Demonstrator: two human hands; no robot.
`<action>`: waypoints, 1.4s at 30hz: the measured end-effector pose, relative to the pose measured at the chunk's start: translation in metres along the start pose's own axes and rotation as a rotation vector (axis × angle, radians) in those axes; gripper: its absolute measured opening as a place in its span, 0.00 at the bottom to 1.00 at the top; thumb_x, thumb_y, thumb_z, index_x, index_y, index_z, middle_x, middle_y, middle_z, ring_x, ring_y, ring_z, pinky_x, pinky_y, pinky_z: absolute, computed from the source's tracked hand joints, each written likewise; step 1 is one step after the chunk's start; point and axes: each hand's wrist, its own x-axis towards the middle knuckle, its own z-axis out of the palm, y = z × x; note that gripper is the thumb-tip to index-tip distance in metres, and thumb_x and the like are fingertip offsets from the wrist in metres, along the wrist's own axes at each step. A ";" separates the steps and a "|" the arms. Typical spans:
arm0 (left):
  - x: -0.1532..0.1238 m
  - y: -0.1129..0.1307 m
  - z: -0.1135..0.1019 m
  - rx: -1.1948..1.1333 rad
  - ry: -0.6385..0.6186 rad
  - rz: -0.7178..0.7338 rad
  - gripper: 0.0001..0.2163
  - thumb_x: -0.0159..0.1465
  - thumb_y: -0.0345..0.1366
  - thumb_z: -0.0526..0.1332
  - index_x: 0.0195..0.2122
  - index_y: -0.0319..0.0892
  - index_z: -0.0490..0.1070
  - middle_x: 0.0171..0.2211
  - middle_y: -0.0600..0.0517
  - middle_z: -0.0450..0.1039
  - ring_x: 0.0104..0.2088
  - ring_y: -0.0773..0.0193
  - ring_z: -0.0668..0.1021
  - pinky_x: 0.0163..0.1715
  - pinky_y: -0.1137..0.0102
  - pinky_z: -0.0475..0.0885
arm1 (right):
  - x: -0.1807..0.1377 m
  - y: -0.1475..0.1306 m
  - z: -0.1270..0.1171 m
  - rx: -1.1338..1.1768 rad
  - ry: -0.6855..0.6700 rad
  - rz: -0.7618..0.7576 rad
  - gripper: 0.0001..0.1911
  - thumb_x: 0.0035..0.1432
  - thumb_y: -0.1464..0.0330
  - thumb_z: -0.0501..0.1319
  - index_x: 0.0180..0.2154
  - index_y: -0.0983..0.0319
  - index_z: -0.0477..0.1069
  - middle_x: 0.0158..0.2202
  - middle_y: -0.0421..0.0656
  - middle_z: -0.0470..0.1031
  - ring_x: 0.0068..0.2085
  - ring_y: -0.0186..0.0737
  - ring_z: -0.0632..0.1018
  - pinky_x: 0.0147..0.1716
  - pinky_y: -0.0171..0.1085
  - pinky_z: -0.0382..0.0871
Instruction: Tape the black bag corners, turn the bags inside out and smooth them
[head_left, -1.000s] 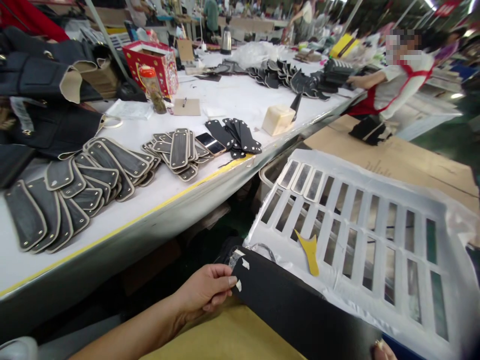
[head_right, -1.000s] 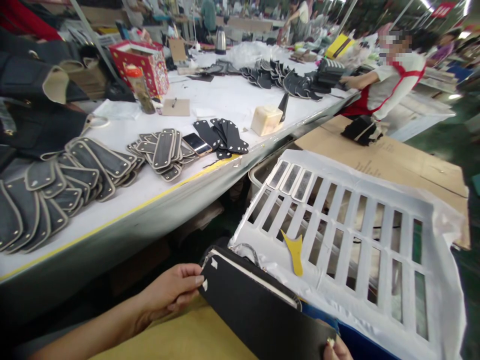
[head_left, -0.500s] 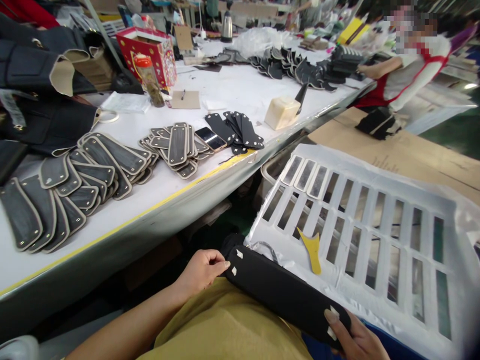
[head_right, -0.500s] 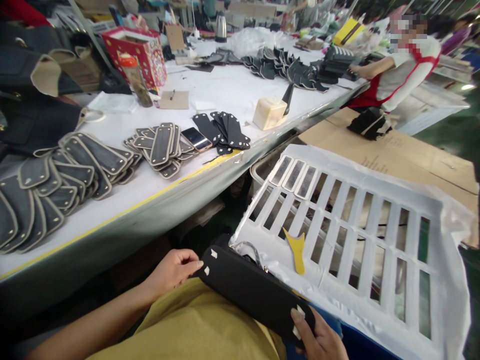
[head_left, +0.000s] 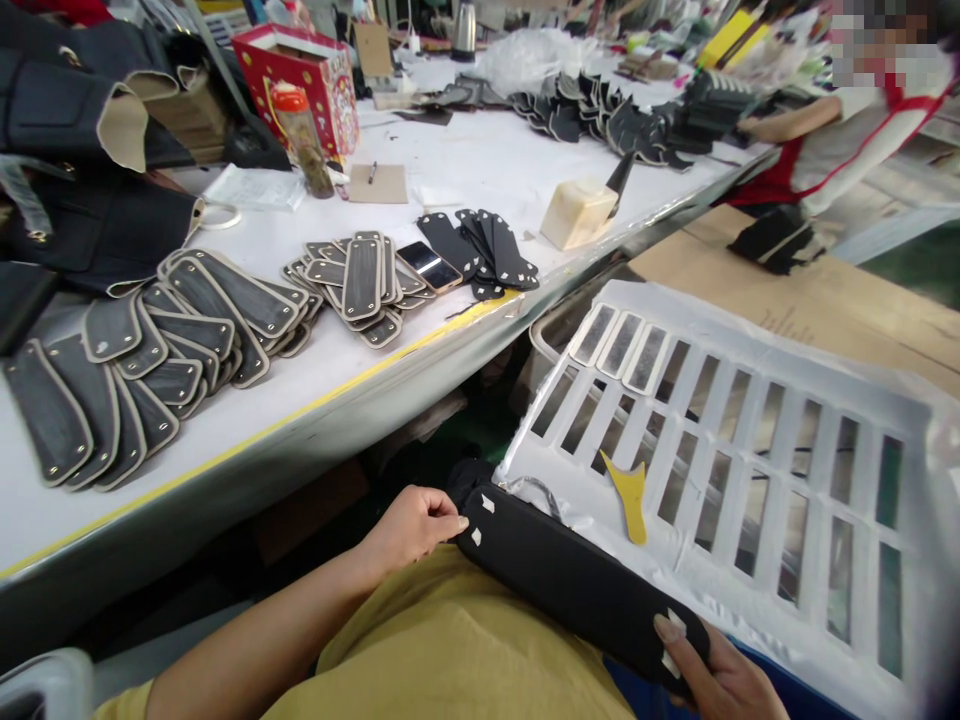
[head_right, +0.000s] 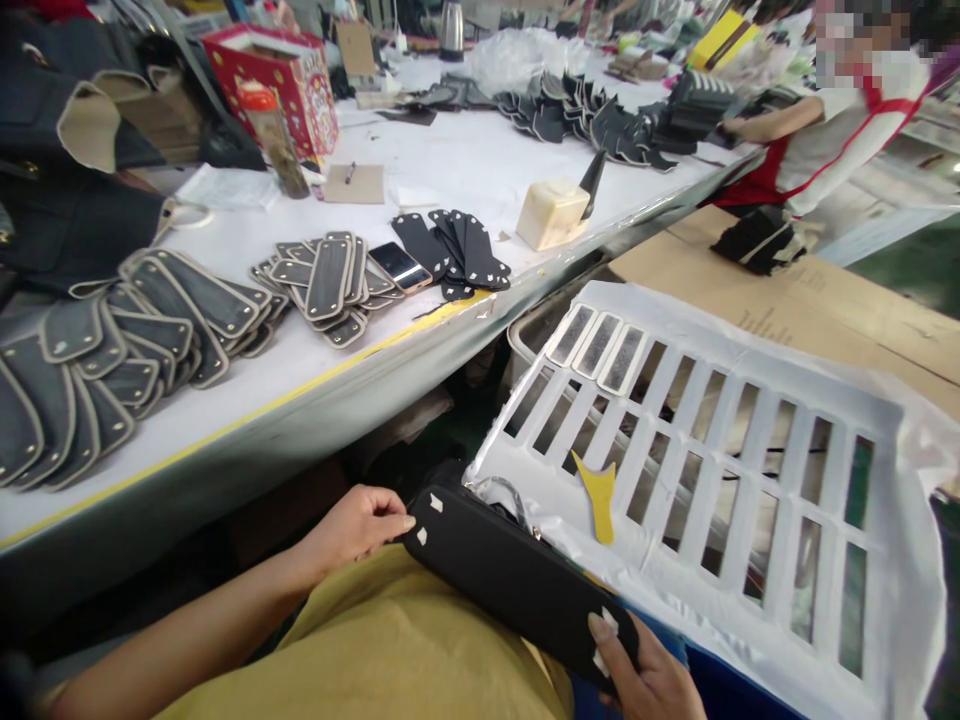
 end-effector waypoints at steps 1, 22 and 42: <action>0.000 0.001 -0.001 0.005 -0.003 0.004 0.11 0.53 0.42 0.60 0.24 0.38 0.69 0.13 0.59 0.58 0.14 0.74 0.60 0.13 0.77 0.52 | 0.000 0.001 0.001 -0.006 -0.001 0.000 0.14 0.44 0.55 0.62 0.27 0.59 0.73 0.24 0.41 0.76 0.25 0.41 0.75 0.19 0.32 0.70; 0.001 0.012 0.004 0.214 0.097 0.106 0.09 0.51 0.38 0.60 0.18 0.38 0.67 0.15 0.57 0.62 0.17 0.72 0.62 0.18 0.76 0.55 | 0.003 0.007 0.003 -0.281 -0.025 -0.030 0.18 0.51 0.52 0.56 0.30 0.59 0.71 0.21 0.38 0.72 0.22 0.39 0.71 0.23 0.35 0.66; -0.004 0.015 0.025 0.146 0.037 -0.207 0.27 0.37 0.62 0.62 0.19 0.41 0.58 0.09 0.63 0.49 0.11 0.77 0.51 0.11 0.79 0.45 | -0.011 0.043 -0.018 0.238 -0.152 0.152 0.15 0.57 0.59 0.53 0.24 0.61 0.61 0.17 0.35 0.66 0.15 0.28 0.65 0.15 0.28 0.56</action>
